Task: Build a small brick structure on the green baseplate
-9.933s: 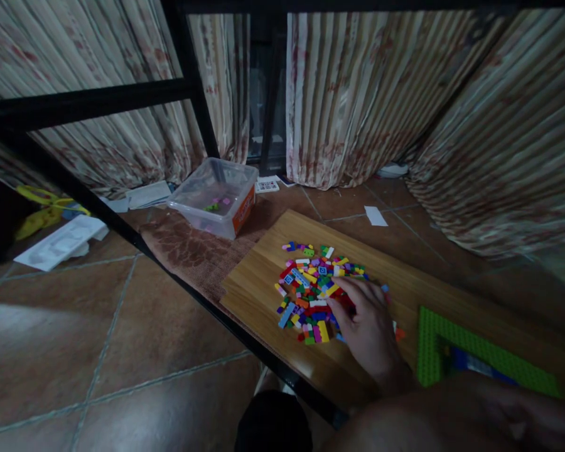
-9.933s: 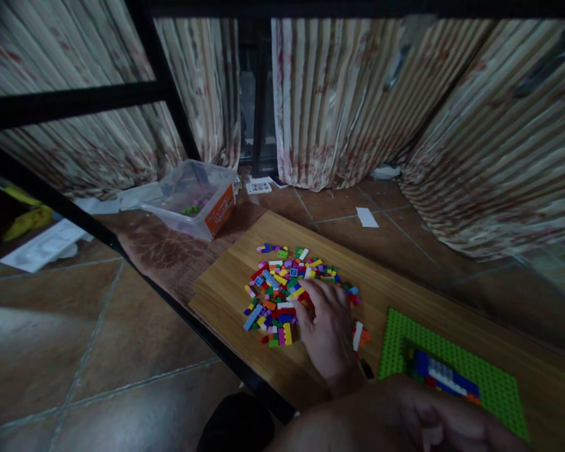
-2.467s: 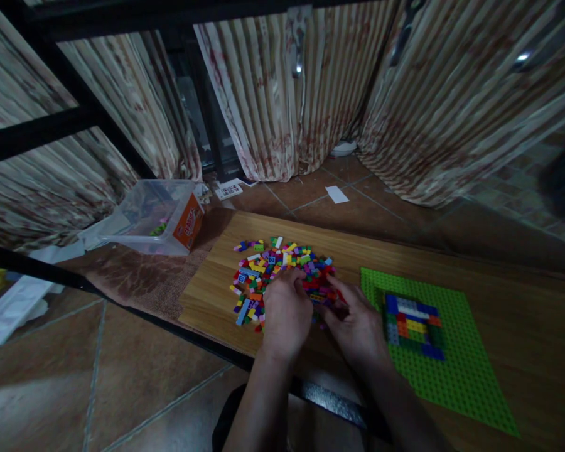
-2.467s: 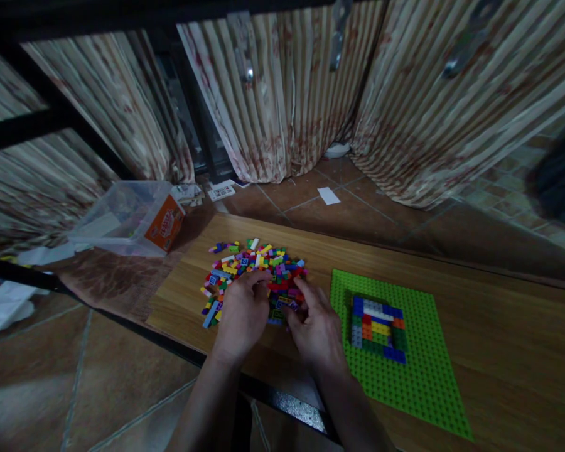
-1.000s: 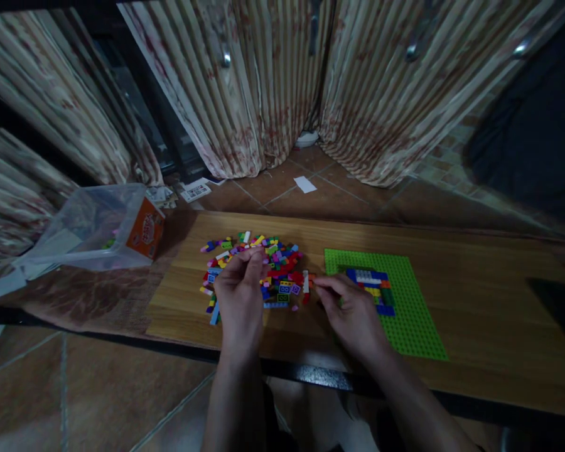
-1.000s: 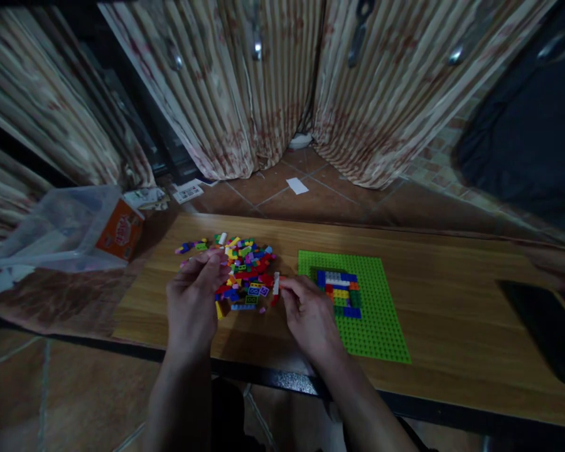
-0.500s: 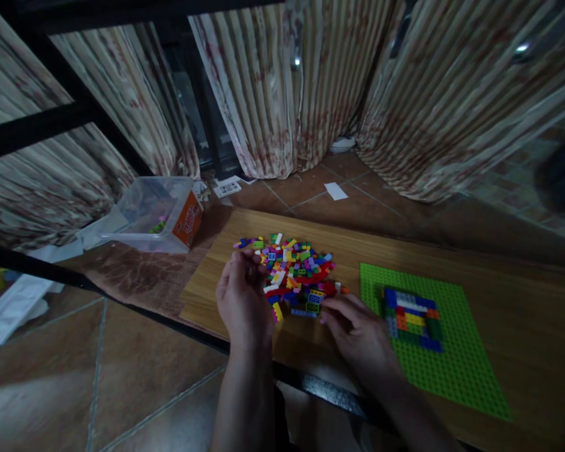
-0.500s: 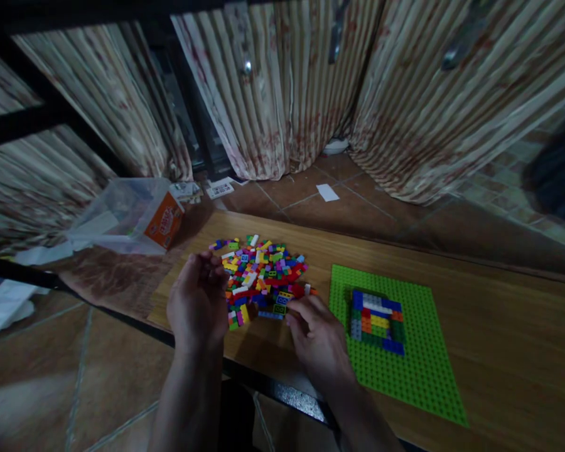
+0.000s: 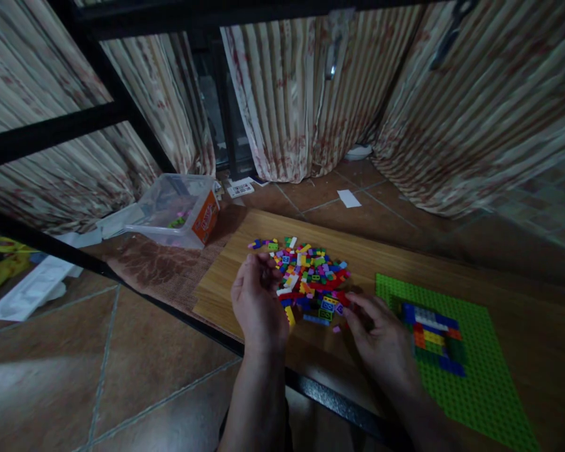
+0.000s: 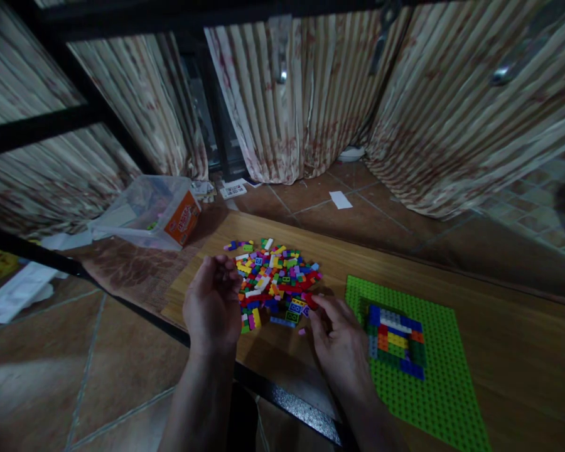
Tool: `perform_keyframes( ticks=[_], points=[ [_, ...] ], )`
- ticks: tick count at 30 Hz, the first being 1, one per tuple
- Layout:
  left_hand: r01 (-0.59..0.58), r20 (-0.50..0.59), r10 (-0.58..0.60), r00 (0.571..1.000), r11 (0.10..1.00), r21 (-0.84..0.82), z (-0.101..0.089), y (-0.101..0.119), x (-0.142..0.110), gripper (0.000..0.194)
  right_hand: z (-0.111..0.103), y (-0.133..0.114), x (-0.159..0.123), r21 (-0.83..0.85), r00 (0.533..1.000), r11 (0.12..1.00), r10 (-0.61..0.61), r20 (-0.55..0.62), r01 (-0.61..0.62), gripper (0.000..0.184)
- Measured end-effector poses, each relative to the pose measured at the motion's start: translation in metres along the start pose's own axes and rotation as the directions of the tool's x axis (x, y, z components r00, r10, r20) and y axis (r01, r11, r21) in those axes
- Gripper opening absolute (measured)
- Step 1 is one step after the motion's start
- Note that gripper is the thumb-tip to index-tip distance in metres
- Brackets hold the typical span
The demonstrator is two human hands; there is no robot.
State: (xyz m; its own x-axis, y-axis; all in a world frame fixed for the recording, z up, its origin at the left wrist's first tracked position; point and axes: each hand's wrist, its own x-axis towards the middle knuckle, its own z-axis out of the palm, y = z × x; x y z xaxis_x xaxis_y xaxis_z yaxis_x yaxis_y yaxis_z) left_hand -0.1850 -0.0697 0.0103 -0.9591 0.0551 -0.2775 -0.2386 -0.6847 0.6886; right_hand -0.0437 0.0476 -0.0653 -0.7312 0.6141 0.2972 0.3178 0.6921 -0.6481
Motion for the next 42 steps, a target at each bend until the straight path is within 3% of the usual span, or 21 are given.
perform_keyframes(
  ticks=[7,12,16,31,42],
  points=[
    [0.009,0.019,-0.009,1.0,1.0,0.0,0.002,-0.001,-0.001,0.017,0.001,-0.004,0.0,0.054,0.995,0.994,-0.097,0.006,0.096,0.022],
    [0.011,0.033,-0.012,0.999,1.0,0.027,0.003,-0.002,-0.004,0.017,0.002,-0.006,-0.005,-0.035,0.942,0.947,-0.314,0.12,0.32,0.029],
    [0.011,0.045,-0.012,0.999,1.0,0.026,0.003,-0.003,-0.004,0.016,0.003,-0.005,-0.005,-0.118,0.914,0.919,-0.348,0.207,0.377,0.034],
    [0.041,0.024,-0.043,0.999,0.997,0.067,0.011,-0.004,-0.007,0.01,0.018,-0.015,-0.003,-0.118,0.962,0.969,-0.194,0.192,0.219,0.032],
    [0.045,0.042,-0.049,0.998,0.995,0.087,0.012,-0.007,-0.007,0.009,0.024,-0.023,-0.001,-0.056,0.983,0.983,-0.173,0.062,0.176,0.021]
  ],
)
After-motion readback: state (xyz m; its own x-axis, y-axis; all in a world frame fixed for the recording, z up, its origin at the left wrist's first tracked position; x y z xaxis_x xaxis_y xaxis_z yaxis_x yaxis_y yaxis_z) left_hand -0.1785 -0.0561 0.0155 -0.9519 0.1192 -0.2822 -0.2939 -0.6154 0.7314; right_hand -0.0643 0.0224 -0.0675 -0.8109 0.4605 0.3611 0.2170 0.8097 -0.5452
